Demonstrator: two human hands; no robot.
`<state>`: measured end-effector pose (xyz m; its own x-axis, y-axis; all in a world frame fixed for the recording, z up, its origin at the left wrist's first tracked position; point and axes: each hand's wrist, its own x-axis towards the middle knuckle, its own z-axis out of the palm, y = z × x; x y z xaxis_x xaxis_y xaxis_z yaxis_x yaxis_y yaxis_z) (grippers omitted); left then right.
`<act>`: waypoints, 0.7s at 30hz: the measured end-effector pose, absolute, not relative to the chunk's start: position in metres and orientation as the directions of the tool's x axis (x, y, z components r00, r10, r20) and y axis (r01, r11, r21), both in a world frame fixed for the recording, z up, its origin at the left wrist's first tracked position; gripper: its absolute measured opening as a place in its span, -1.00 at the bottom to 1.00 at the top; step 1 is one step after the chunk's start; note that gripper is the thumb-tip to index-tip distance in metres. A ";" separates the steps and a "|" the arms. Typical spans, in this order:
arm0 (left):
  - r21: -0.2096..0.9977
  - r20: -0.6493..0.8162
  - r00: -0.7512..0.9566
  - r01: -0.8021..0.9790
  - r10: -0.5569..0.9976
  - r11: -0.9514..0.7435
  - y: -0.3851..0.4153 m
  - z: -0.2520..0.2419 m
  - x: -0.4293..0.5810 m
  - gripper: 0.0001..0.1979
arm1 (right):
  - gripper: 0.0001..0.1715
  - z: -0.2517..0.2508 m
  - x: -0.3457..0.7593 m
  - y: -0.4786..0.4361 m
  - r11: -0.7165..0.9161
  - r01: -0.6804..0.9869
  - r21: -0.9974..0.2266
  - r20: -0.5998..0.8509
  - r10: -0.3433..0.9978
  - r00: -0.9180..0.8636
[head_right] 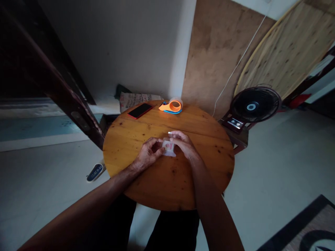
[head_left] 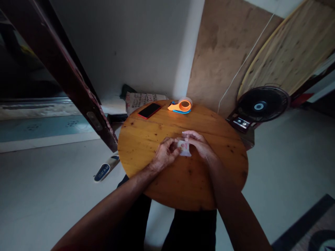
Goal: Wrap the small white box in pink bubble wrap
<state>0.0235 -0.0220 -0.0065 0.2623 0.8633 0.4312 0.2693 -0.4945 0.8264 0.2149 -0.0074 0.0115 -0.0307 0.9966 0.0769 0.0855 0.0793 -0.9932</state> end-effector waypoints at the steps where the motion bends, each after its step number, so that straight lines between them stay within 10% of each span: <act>1: 0.811 0.439 0.276 0.287 0.855 -0.509 -0.023 -0.006 0.023 -0.80 | -0.67 0.010 0.214 -0.007 0.089 0.085 -0.992 0.088 0.996 -0.008; 21: 0.705 0.468 0.387 0.379 0.795 -0.599 -0.022 -0.006 0.021 -0.73 | -0.82 0.017 0.208 -0.010 0.113 0.134 -0.984 0.117 0.993 0.016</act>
<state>0.0208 -0.0225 -0.0064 0.3871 0.7947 0.4676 0.3789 -0.5994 0.7051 0.2078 -0.0099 0.0170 0.0162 0.9930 0.1167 0.1345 0.1135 -0.9844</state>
